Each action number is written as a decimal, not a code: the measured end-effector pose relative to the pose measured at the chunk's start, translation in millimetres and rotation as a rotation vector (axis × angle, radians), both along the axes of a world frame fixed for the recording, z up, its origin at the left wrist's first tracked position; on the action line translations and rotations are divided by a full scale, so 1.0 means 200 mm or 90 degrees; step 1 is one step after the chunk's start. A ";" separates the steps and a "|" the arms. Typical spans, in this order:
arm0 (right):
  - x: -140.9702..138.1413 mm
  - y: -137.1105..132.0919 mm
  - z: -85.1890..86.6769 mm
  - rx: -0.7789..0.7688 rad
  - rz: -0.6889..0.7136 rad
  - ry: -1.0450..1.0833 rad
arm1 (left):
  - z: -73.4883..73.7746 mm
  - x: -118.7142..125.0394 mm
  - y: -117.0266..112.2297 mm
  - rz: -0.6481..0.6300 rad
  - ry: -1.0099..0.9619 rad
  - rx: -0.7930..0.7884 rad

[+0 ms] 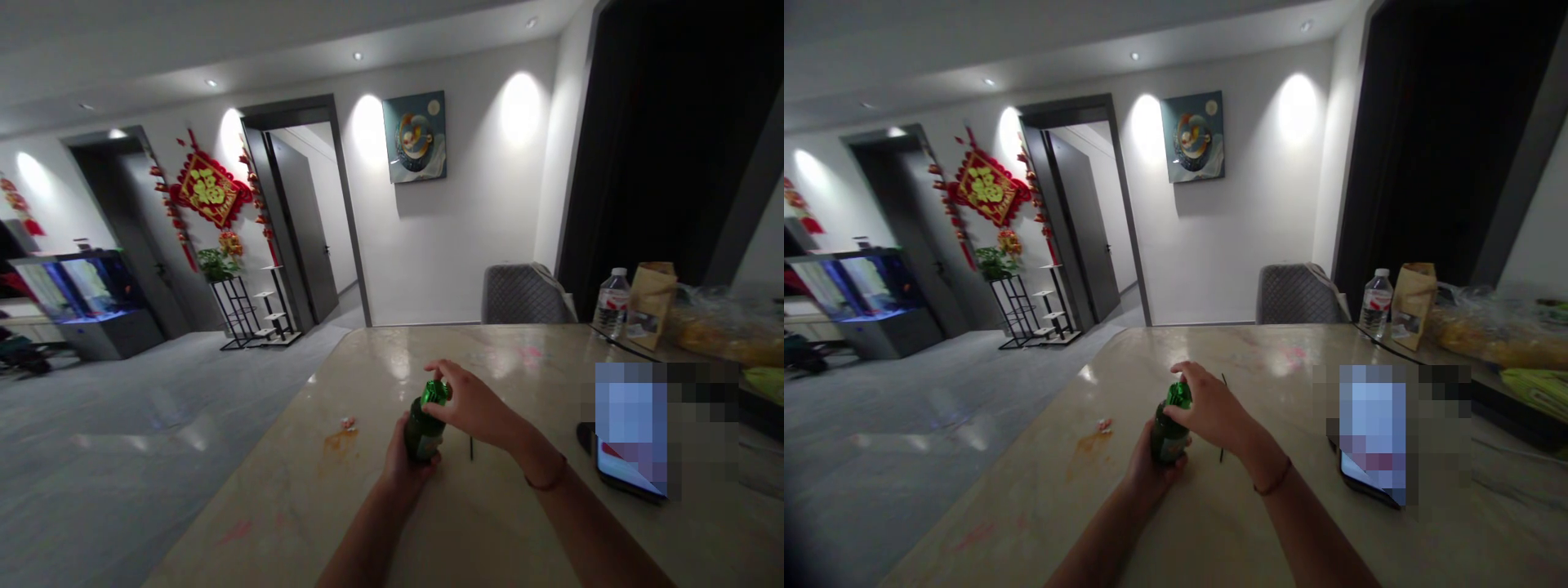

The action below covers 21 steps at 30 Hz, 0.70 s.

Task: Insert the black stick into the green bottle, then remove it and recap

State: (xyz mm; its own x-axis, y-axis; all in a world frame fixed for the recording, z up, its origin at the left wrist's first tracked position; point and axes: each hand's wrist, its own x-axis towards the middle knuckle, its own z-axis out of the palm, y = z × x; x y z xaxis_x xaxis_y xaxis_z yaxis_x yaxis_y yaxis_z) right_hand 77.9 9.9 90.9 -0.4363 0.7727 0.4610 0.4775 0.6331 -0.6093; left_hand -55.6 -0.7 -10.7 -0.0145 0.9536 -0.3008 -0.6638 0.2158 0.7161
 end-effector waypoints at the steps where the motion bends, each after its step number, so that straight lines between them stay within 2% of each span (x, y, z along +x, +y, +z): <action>1: 0.01 0.00 0.01 -0.004 0.020 -0.001 | 0.00 0.00 0.00 0.008 -0.001 0.000; 5: 0.04 -0.01 0.02 -0.013 0.050 0.002 | 0.02 0.01 -0.01 0.014 0.002 0.004; 10: 0.03 0.01 0.00 -0.043 0.011 0.008 | 0.02 0.01 -0.01 -0.004 -0.002 0.002; 16: 0.06 0.00 -0.01 -0.080 0.077 0.026 | 0.02 0.01 -0.01 -0.006 0.007 0.003; 21: 0.05 0.01 -0.01 -0.090 0.033 0.015 | 0.01 0.01 -0.01 -0.013 0.010 -0.009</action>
State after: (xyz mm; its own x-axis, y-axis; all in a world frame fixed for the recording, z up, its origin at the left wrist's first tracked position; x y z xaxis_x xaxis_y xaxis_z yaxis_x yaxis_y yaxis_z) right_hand 87.3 11.0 88.8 -0.4673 0.8077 0.3596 0.4312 0.5633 -0.7048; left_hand -54.3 -2.4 -8.2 0.0001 0.9496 -0.3135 -0.6480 0.2388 0.7232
